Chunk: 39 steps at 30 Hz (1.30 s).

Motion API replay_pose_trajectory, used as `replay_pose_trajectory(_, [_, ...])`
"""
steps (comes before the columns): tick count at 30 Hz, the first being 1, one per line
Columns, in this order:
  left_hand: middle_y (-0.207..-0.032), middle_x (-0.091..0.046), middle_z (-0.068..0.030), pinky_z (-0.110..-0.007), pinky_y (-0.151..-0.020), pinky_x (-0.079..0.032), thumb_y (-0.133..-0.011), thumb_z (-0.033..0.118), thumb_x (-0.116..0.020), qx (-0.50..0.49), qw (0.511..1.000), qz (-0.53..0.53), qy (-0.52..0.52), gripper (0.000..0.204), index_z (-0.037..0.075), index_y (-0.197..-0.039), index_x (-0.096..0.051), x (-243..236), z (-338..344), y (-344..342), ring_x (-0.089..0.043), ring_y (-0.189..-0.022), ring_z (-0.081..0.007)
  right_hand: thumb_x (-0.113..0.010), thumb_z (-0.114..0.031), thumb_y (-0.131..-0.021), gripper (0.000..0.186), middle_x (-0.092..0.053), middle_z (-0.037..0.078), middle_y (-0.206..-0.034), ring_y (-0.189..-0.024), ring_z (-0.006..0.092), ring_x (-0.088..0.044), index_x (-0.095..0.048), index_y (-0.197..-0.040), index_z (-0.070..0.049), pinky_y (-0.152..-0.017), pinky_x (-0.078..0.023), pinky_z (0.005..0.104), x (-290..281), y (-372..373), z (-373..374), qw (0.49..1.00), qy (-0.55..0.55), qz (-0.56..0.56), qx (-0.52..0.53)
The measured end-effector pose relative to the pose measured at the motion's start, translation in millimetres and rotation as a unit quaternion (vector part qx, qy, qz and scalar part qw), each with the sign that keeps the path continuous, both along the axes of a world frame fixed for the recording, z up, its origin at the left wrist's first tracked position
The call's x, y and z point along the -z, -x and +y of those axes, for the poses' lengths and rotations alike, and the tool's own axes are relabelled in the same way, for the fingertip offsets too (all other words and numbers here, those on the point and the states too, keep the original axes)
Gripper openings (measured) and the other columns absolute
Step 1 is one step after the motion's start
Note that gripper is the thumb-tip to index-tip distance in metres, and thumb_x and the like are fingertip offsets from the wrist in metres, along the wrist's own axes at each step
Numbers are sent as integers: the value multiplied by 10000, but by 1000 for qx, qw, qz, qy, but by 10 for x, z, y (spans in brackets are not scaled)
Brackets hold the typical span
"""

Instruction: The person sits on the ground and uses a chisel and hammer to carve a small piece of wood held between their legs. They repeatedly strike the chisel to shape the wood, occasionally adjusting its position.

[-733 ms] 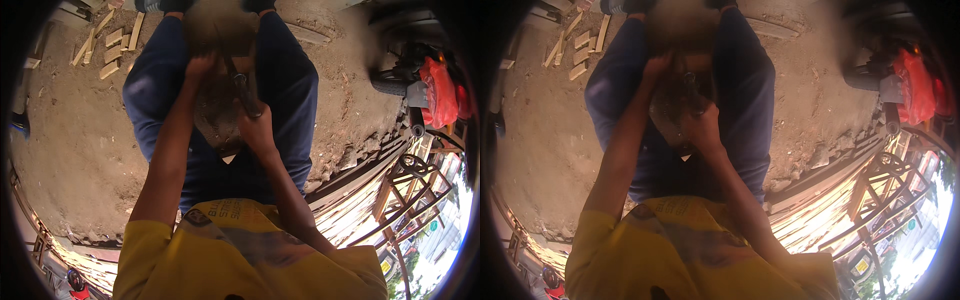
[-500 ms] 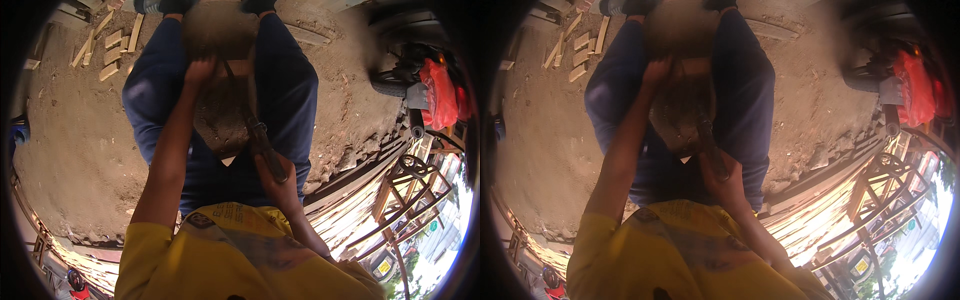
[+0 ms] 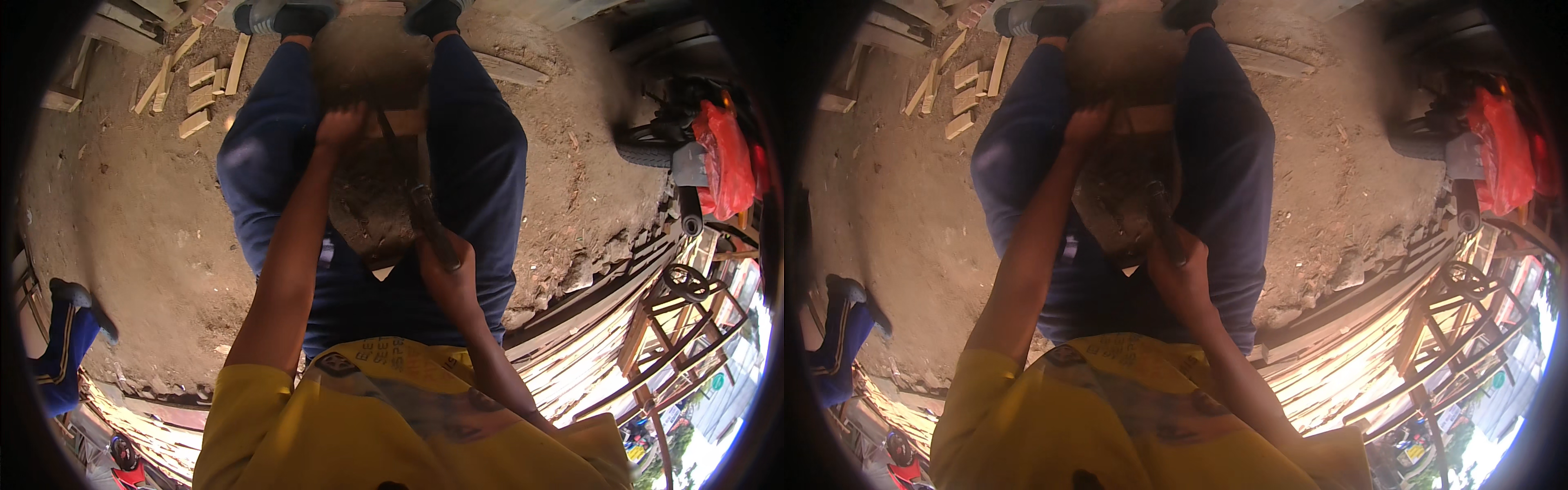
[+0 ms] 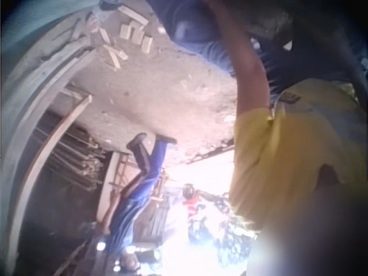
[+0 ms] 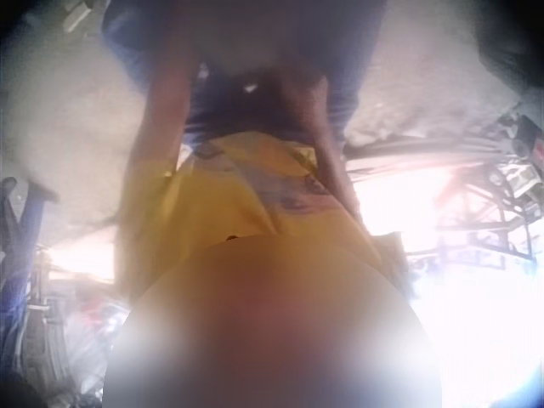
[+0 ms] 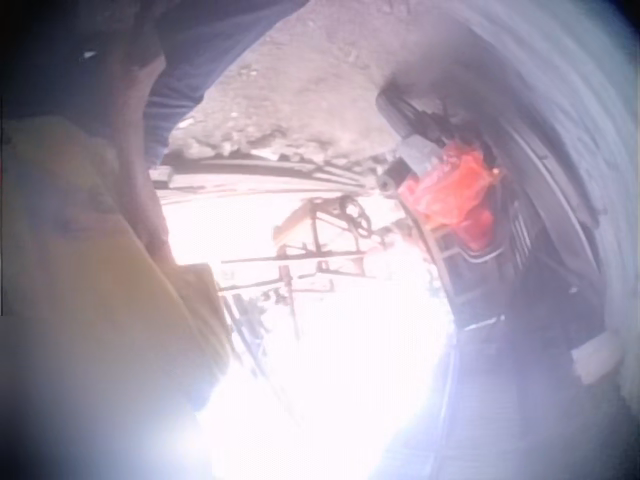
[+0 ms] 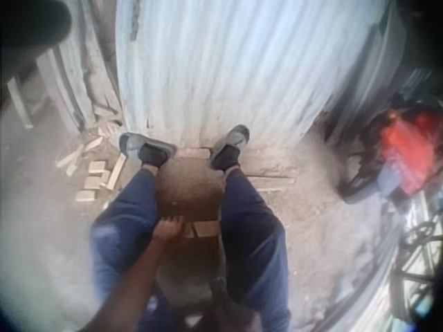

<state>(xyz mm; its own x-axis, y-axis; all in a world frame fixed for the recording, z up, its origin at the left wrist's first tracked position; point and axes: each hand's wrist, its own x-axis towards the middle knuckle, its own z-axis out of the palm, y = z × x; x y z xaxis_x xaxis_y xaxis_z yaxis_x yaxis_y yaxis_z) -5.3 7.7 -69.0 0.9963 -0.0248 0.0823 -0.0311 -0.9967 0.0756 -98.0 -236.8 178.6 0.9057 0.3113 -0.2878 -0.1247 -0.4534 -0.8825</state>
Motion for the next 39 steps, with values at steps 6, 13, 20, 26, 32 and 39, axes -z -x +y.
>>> replay_pose_trajectory(6, [-831, -667, -108, -398, -551, -539, -893, 141, -497, -10, 999, -46, 1, 293, 43, -1169, -496, 297, 30, 42, -682, -664, -265, -606, -120, -912, 168, -524, -30, -626, -601, 19, -447, -633, -869, 40, -509, -378, 230, 42, -452, 499, 996, 17, 87, -23])
replay_pose_trajectory(13, [-853, -661, -110, -408, -593, -526, -870, 172, -531, -7, 999, -20, 41, 350, 52, -1195, -485, 122, -8, -5, -682, -718, -273, -608, -126, -918, 157, -517, -38, -626, -618, 14, -445, -636, -869, 20, -534, -382, 234, -158, 42, -25, 999, 15, 45, 12])
replay_pose_trajectory(20, [-888, -660, -118, -422, -660, -517, -858, 165, -530, -42, 998, -8, 46, 371, 55, -1209, -484, 135, 32, 15, -682, -814, -282, -621, -147, -915, 186, -546, -15, -630, -615, 23, -468, -626, -842, 24, -526, -383, 244, -130, -106, 81, 998, 34, 46, -18])
replay_pose_trajectory(26, [-811, -659, -77, -399, -555, -512, -864, 157, -520, -14, 999, -5, 28, 280, 69, -1129, -527, 136, 4, -14, -673, -667, -263, -619, -170, -921, 224, -528, -17, -619, -598, 20, -453, -610, -837, 37, -500, -360, 245, -131, 134, -119, 998, 15, 60, 6])
replay_pose_trajectory(32, [-787, -663, -64, -374, -541, -522, -862, 130, -528, -19, 995, -83, -41, 195, 91, -1053, -535, 237, 17, 55, -684, -671, -240, -601, -162, -930, 212, -505, -32, -608, -582, 16, -431, -610, -841, 29, -492, -348, 245, -39, -123, 159, 998, 21, 44, -37])
replay_pose_trajectory(39, [-818, -666, -85, -365, -518, -522, -877, 134, -525, -10, 999, -41, -21, 319, 60, -1186, -513, 239, 7, -24, -683, -670, -227, -604, -126, -917, 151, -535, -15, -618, -603, 16, -465, -630, -897, 22, -509, -375, 244, -162, 81, -97, 998, 45, 36, -25])
